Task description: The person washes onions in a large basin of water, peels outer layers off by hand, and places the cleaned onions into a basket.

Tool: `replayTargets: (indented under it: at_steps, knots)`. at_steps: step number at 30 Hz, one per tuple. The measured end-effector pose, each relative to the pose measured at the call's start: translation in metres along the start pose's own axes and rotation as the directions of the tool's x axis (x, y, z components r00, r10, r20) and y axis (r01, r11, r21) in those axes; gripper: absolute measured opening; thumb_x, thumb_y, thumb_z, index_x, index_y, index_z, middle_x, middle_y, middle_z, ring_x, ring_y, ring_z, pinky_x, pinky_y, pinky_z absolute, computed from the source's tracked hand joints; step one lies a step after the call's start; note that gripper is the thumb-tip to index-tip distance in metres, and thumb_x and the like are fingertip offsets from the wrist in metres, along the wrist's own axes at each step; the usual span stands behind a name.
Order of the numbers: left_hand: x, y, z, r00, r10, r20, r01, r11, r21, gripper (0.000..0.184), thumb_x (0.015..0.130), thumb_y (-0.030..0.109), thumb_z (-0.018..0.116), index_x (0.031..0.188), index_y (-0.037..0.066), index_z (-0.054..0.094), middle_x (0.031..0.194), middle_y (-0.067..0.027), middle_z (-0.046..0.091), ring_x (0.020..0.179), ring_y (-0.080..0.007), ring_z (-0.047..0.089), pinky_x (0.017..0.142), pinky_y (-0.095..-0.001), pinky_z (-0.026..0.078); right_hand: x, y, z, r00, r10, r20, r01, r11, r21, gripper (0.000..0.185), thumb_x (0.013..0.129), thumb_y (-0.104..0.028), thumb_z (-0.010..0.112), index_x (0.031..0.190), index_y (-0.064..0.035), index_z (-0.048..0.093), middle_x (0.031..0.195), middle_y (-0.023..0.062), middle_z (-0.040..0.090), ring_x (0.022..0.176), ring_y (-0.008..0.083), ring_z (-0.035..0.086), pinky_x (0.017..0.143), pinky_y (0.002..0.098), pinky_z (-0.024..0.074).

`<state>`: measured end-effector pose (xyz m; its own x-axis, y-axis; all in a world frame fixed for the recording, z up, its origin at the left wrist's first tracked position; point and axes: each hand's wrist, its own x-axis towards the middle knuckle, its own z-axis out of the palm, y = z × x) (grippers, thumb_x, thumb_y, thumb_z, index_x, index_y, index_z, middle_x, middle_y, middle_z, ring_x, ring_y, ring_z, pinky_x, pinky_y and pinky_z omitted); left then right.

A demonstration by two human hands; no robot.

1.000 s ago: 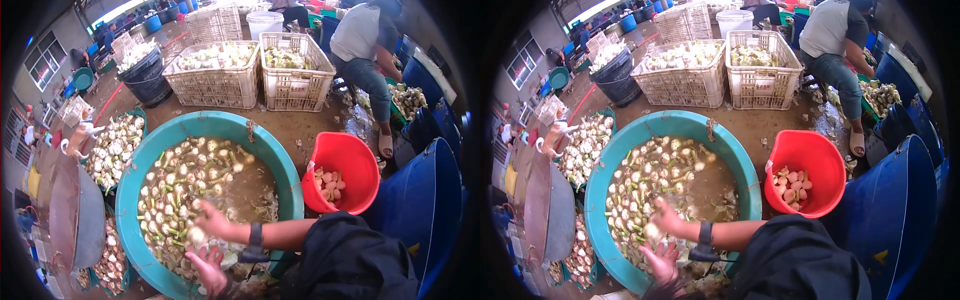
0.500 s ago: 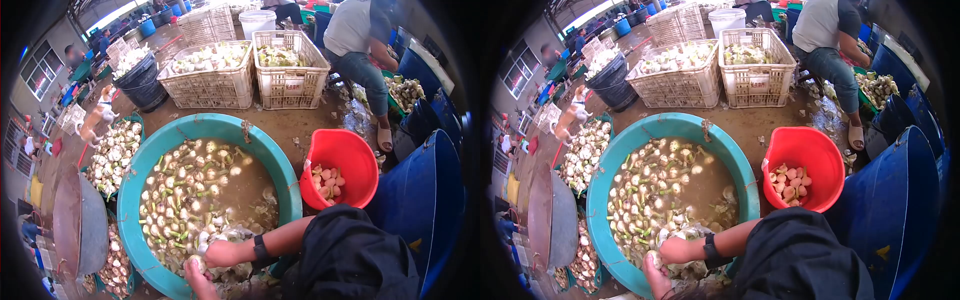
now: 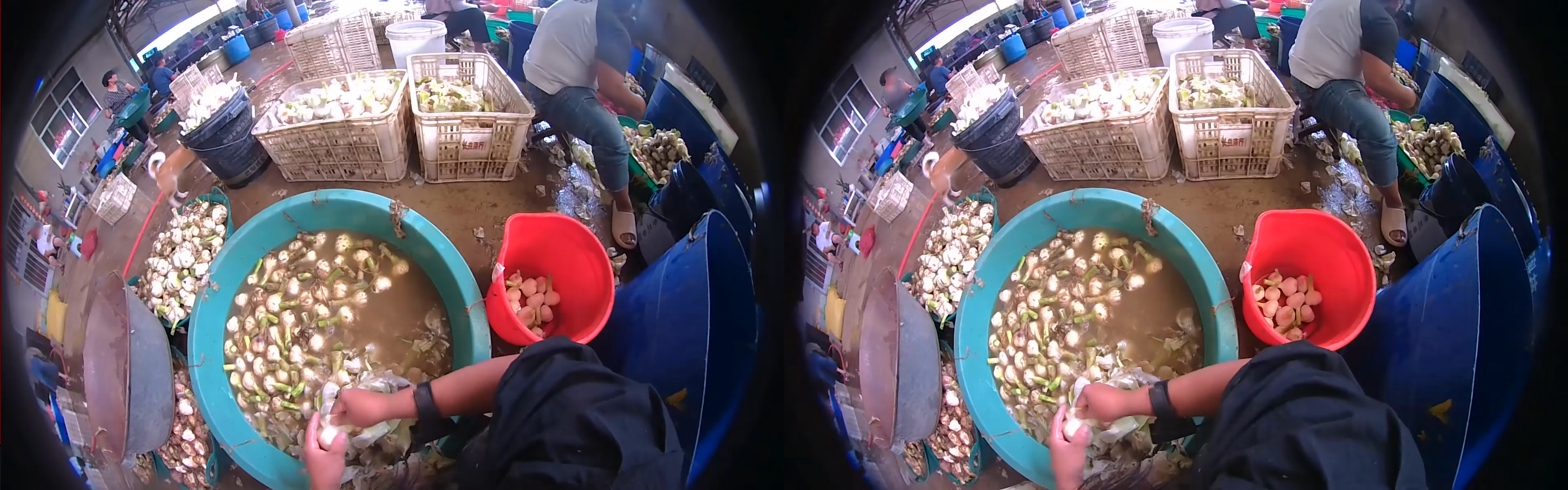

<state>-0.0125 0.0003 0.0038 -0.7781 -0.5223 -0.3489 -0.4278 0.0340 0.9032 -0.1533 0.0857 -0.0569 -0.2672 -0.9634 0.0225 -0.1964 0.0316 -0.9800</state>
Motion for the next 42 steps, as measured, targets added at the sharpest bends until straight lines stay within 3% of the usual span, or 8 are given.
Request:
replayTargets:
  at_steps: [4, 6, 8, 11, 17, 25, 36, 42]
  knots:
    - [-0.015, 0.021, 0.015, 0.956, 0.286, -0.060, -0.276, 0.950, 0.143, 0.051, 0.076, -0.005, 0.054, 0.125, -0.005, 0.038, 0.109, -0.0153, 0.053, 0.093, -0.0181, 0.053, 0.083, -0.0278, 0.042, 0.001, -0.002, -0.005, 0.887, 0.434, 0.160, -0.462, 0.815, 0.349, 0.026, 0.085, -0.026, 0.056, 0.077, -0.0014, 0.060, 0.060, -0.0013, 0.054, 0.053, 0.0095, 0.048, 0.050, 0.0294, 0.0411]
    - [-0.009, 0.020, 0.003, 0.629, 0.718, 0.298, -0.600, 0.204, 0.774, 0.017, 0.083, 0.016, 0.051, 0.089, 0.001, 0.058, 0.098, -0.0149, 0.056, 0.096, -0.0310, 0.052, 0.081, -0.0438, 0.043, 0.001, -0.002, -0.005, 0.868, 0.456, 0.198, -0.494, 0.745, 0.449, 0.024, 0.086, -0.025, 0.055, 0.082, -0.0022, 0.061, 0.065, -0.0016, 0.055, 0.056, 0.0088, 0.049, 0.051, 0.0278, 0.0435]
    - [-0.013, 0.009, 0.010, 0.793, 0.603, 0.085, -0.485, 0.541, 0.688, 0.032, 0.083, 0.021, 0.054, 0.110, 0.004, 0.052, 0.114, -0.0149, 0.052, 0.104, -0.0273, 0.050, 0.089, -0.0430, 0.039, 0.000, -0.005, -0.003, 0.844, 0.476, 0.248, -0.529, 0.656, 0.538, 0.022, 0.087, -0.024, 0.054, 0.088, -0.0030, 0.061, 0.071, -0.0019, 0.057, 0.060, 0.0081, 0.050, 0.052, 0.0261, 0.0459]
    - [-0.007, -0.010, 0.020, 0.844, 0.345, -0.410, -0.330, 0.938, 0.108, 0.025, 0.081, -0.002, 0.048, 0.106, -0.008, 0.052, 0.115, -0.0197, 0.052, 0.103, -0.0245, 0.052, 0.089, -0.0370, 0.041, -0.001, -0.028, -0.007, 0.919, 0.363, 0.157, -0.345, 0.542, 0.767, 0.018, 0.089, -0.019, 0.052, 0.095, -0.0037, 0.059, 0.083, -0.0016, 0.058, 0.073, 0.0065, 0.051, 0.060, 0.0253, 0.0485]
    - [0.001, -0.038, -0.013, 0.766, -0.306, -0.566, -0.412, 0.442, -0.797, 0.029, 0.088, 0.021, 0.052, 0.111, 0.005, 0.047, 0.110, -0.0088, 0.055, 0.098, -0.0233, 0.055, 0.082, -0.0384, 0.047, -0.021, -0.021, -0.013, 0.848, -0.120, 0.516, 0.395, 0.793, -0.463, 0.011, 0.073, -0.013, 0.058, 0.083, -0.0092, 0.062, 0.076, 0.0093, 0.060, 0.076, 0.0284, 0.059, 0.063, 0.0387, 0.0466]
    - [-0.012, -0.008, -0.011, 0.492, 0.278, -0.825, -0.322, 0.939, 0.124, 0.020, 0.074, 0.002, 0.067, 0.091, 0.002, 0.058, 0.091, -0.0066, 0.056, 0.083, -0.0180, 0.056, 0.069, -0.0307, 0.048, 0.019, -0.075, -0.008, 0.967, -0.220, -0.127, 0.177, 0.942, -0.286, 0.021, 0.074, -0.025, 0.059, 0.068, -0.0060, 0.064, 0.071, 0.0143, 0.061, 0.064, 0.0305, 0.060, 0.056, 0.0393, 0.0480]
    - [-0.009, 0.006, 0.006, 0.356, 0.824, -0.441, -0.224, 0.533, 0.816, 0.023, 0.067, -0.001, 0.072, 0.087, 0.001, 0.061, 0.089, -0.0096, 0.056, 0.081, -0.0224, 0.056, 0.067, -0.0319, 0.048, 0.025, -0.069, -0.006, 0.991, -0.120, -0.054, 0.109, 0.979, -0.172, 0.012, 0.070, -0.011, 0.055, 0.064, 0.0006, 0.056, 0.061, 0.0182, 0.054, 0.052, 0.0318, 0.053, 0.050, 0.0372, 0.0429]
    - [-0.008, 0.015, -0.005, 0.536, -0.310, -0.786, -0.395, 0.731, -0.557, 0.019, 0.082, 0.020, 0.061, 0.093, 0.006, 0.054, 0.082, -0.0049, 0.059, 0.075, -0.0139, 0.058, 0.059, -0.0256, 0.046, 0.024, 0.000, -0.017, 0.972, 0.223, -0.073, -0.207, 0.671, -0.712, 0.028, 0.077, -0.030, 0.054, 0.064, -0.0058, 0.060, 0.063, 0.0158, 0.058, 0.061, 0.0332, 0.058, 0.057, 0.0411, 0.0474]
